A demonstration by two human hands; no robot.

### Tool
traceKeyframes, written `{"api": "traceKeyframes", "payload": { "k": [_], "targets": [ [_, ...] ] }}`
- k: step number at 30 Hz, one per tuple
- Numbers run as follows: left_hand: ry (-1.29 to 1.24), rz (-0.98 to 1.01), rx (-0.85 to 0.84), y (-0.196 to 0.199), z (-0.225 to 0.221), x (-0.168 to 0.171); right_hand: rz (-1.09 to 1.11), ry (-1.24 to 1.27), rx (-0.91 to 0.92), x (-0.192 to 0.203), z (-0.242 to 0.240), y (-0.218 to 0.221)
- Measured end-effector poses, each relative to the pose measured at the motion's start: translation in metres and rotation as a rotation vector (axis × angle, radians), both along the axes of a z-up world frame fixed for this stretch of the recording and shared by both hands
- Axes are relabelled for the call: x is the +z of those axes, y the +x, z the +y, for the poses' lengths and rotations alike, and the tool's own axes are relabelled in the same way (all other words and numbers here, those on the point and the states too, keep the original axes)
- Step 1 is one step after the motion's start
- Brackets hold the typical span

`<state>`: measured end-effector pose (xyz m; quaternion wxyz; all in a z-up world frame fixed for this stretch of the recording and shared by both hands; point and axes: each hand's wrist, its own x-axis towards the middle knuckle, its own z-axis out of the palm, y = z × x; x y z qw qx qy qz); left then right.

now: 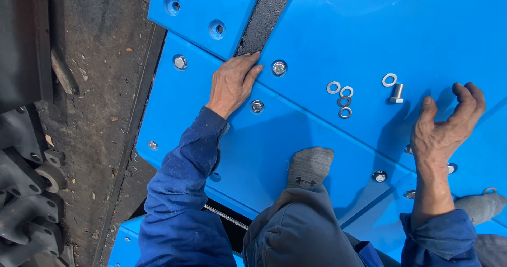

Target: Assembling large blue plastic panels by aligning them and manually inserting bolts and washers into pre-drilled holes.

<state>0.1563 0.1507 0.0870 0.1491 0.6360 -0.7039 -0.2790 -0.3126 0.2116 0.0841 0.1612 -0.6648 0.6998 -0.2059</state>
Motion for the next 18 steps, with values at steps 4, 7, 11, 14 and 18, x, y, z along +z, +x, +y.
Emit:
{"api": "traceKeyframes", "payload": {
  "k": [4, 7, 11, 14, 18],
  "targets": [
    [-0.267, -0.213, 0.314, 0.044, -0.048, -0.014, 0.055, -0.032, 0.004, 0.012, -0.004, -0.007],
    [-0.392, -0.362, 0.393, 0.121, -0.117, -0.092, 0.06, -0.068, -0.004, 0.019, -0.007, 0.007],
    [-0.02, -0.269, 0.577, 0.107, -0.18, -0.093, 0.057, -0.002, -0.059, 0.009, 0.001, 0.004],
    [-0.011, -0.36, 0.68, 0.068, -0.152, -0.092, 0.011, 0.076, -0.078, 0.017, 0.012, 0.011],
    [-0.199, -0.389, 0.567, 0.056, -0.144, -0.098, -0.085, 0.047, -0.147, 0.012, -0.004, 0.025]
  ]
}}
